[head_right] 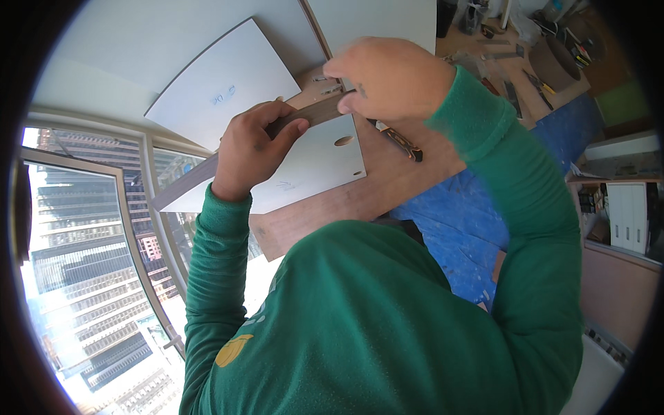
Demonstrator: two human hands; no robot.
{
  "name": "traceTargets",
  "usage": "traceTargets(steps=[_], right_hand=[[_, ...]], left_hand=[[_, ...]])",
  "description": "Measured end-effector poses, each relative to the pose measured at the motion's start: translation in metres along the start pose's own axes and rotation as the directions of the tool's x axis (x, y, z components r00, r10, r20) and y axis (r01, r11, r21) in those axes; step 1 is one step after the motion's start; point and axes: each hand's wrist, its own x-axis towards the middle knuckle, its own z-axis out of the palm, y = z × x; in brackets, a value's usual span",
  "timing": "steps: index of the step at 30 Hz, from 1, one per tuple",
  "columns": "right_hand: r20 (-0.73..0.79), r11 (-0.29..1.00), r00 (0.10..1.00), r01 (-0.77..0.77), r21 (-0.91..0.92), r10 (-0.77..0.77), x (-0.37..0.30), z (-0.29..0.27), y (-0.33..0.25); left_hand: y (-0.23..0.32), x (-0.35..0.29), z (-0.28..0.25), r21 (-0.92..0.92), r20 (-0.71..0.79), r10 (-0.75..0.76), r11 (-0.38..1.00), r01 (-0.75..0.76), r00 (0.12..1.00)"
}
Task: The person aligns a thin wooden strip along the edge of a larger board, taps it with a hammer, and uses a utility knife to trim excess material. The person repeats this process on another board, handling the pieces and tools with both hands.
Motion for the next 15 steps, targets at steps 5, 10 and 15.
traceTargets(steps=[5,10,15], right_hand=[[-0.302,0.985,0.948,0.051,-0.163,-0.099,-0.012,0.08,-0.038],[-0.278,0.98,0.957,0.021,-0.198,-0.076,-0.018,0.089,-0.043],[-0.208,0.987,0.976,0.035,-0.156,-0.067,-0.02,0.082,-0.043]], left_hand=[[0.005,-0.005,0.002,-0.024,-0.046,0.003,1.0,-0.004,0.999],[-0.002,-0.008,-0.005,-0.146,-0.02,-0.052,0.988,0.049,0.998],[-0.022,-0.022,-0.035,-0.129,0.018,-0.16,0.979,0.161,0.987]])
